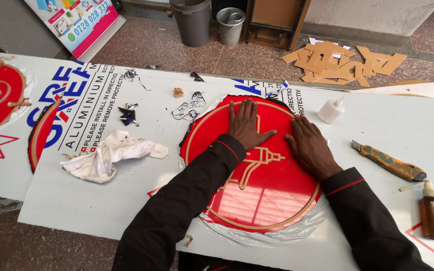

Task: The person assembles a red circular sign with a beige spray gun graphic. They press the graphic into place, apply adhesive from a squeeze bottle along the edges, and smooth the surface to secure the components.

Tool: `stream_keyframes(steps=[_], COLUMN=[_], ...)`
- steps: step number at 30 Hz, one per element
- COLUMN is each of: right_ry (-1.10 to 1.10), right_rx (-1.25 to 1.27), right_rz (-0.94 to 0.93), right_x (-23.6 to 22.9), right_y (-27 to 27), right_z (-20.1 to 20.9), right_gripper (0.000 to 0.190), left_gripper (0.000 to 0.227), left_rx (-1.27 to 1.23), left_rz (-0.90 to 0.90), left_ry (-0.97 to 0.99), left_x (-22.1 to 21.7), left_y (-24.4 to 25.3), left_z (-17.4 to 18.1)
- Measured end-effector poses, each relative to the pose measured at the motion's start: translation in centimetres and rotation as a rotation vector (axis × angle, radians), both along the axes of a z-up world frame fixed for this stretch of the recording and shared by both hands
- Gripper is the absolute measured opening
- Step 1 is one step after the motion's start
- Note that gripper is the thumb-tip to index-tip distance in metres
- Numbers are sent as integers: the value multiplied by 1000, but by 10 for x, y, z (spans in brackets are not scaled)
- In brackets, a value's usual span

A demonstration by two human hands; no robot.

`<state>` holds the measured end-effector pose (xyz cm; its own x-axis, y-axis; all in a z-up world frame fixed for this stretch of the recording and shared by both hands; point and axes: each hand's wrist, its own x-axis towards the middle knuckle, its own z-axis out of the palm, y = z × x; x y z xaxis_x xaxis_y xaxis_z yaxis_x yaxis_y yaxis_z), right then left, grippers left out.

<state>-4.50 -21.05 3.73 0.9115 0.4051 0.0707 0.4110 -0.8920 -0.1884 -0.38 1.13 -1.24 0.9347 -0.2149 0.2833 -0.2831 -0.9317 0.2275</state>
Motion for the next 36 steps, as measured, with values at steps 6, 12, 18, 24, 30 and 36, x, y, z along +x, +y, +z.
stream_keyframes(steps=[6,12,18,24,30,36], right_ry=[33,38,30,80,22,57], right_rx=[3,17,-24,52,40,24], right_rz=[1,3,7,9,24,22], right_x=[-1,0,-2,-4,-2,-3], right_y=[0,0,1,0,-3,-2], right_z=[6,5,6,13,2,1], right_gripper=[66,66,65,66,68,72], left_gripper=[114,113,114,120,125,112], left_rx=[-2,63,141,184,66,27], left_rz=[3,-7,-45,-38,-93,-116], left_ry=[22,38,173,262,156,177], left_x=[-1,-2,-2,2,4,-12], left_y=[0,2,-4,-18,-4,9], left_z=[11,16,37,39,14,14])
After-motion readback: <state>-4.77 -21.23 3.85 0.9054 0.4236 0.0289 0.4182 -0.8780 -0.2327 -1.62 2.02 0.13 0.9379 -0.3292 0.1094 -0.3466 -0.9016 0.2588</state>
